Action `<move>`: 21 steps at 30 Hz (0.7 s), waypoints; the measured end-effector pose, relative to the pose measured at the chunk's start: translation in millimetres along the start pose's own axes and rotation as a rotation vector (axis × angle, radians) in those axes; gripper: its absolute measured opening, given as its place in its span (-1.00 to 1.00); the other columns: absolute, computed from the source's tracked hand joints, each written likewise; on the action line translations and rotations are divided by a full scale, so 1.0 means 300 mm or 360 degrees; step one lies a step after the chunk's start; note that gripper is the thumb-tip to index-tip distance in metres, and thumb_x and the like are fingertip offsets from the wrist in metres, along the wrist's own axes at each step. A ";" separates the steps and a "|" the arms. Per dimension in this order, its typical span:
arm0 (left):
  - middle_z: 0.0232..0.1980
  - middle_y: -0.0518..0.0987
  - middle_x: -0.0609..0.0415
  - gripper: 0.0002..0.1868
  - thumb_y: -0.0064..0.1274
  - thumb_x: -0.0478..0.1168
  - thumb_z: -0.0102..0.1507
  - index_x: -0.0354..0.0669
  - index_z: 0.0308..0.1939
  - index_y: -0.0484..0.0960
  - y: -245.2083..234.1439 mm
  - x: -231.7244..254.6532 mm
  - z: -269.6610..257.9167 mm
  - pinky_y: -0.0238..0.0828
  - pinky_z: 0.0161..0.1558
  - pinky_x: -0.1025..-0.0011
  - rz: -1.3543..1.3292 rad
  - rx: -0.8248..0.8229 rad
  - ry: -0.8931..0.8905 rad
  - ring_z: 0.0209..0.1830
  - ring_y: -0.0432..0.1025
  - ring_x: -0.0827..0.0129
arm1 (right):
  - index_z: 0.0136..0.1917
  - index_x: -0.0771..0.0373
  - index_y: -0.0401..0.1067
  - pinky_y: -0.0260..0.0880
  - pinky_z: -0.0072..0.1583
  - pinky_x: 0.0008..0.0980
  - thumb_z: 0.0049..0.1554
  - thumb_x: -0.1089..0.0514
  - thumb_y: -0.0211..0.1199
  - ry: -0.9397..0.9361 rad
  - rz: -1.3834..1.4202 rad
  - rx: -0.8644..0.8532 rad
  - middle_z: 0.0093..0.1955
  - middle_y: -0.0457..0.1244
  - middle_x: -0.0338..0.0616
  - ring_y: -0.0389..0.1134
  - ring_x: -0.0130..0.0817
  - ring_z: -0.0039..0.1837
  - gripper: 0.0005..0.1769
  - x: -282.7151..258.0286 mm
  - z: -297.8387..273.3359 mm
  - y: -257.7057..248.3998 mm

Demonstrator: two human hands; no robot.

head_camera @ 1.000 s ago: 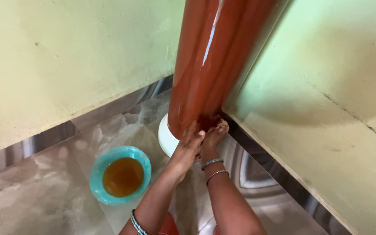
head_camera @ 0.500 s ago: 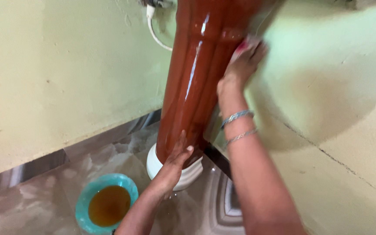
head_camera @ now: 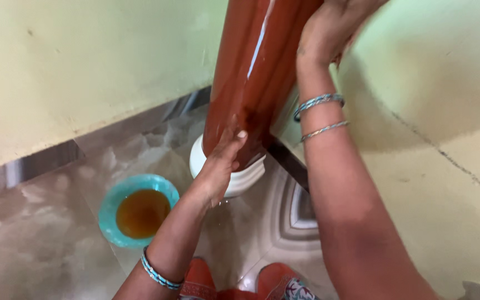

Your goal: The person wipes the exterior of a pedestal sink with a cloth, repeatedly dipping the cloth into a small bowl of liquid on the floor. They clean the sink basin, pedestal, and base, then wipe the floor around the base.

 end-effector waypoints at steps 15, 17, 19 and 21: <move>0.72 -0.17 0.19 0.06 -0.10 0.36 0.19 0.26 0.63 -0.27 -0.118 -0.539 0.041 -0.46 0.50 -0.10 -0.0298 0.0173 -0.0479 0.70 -0.35 0.27 | 0.65 0.34 -0.13 -0.03 0.45 0.13 0.27 0.34 -0.01 0.0876 -0.0816 -0.0679 0.56 0.00 0.30 -0.02 0.24 0.49 -0.27 0.460 -1.432 -0.543; 0.74 -0.18 0.11 0.07 -0.05 0.38 0.24 0.13 0.65 -0.24 -0.117 -0.568 0.050 -0.57 0.58 -0.02 -0.0277 0.0156 -0.0346 0.73 -0.38 0.24 | 0.63 0.31 -0.04 0.15 0.32 0.07 0.26 0.35 0.03 0.0858 -0.0977 -0.0635 0.47 0.14 0.19 0.14 0.17 0.34 -0.29 0.466 -1.429 -0.531; 0.73 -0.19 0.11 0.08 -0.05 0.38 0.22 0.16 0.64 -0.23 -0.121 -0.592 0.044 -0.52 0.56 -0.05 -0.0323 0.0163 -0.0419 0.72 -0.36 0.22 | 0.58 0.27 0.07 0.19 -0.01 -0.22 0.28 0.33 -0.08 0.1484 -0.0366 -0.0290 0.19 0.16 -0.05 0.17 -0.20 0.03 -0.40 0.506 -1.390 -0.501; 0.72 -0.20 0.14 0.08 -0.07 0.38 0.18 0.22 0.64 -0.23 -0.121 -0.596 0.034 -0.47 0.52 -0.10 -0.0362 0.0165 -0.0504 0.70 -0.34 0.20 | 0.41 0.25 0.07 0.12 -0.24 -0.47 0.31 0.32 -0.17 0.1693 0.0244 -0.0002 -0.02 0.11 -0.24 0.09 -0.47 -0.18 -0.60 0.467 -1.290 -0.445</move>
Point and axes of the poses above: each hand's wrist, its own z-axis towards the middle knuckle, its own y-axis out of the palm, x = y × z, the point moved 6 cm from there along z, towards the middle knuckle
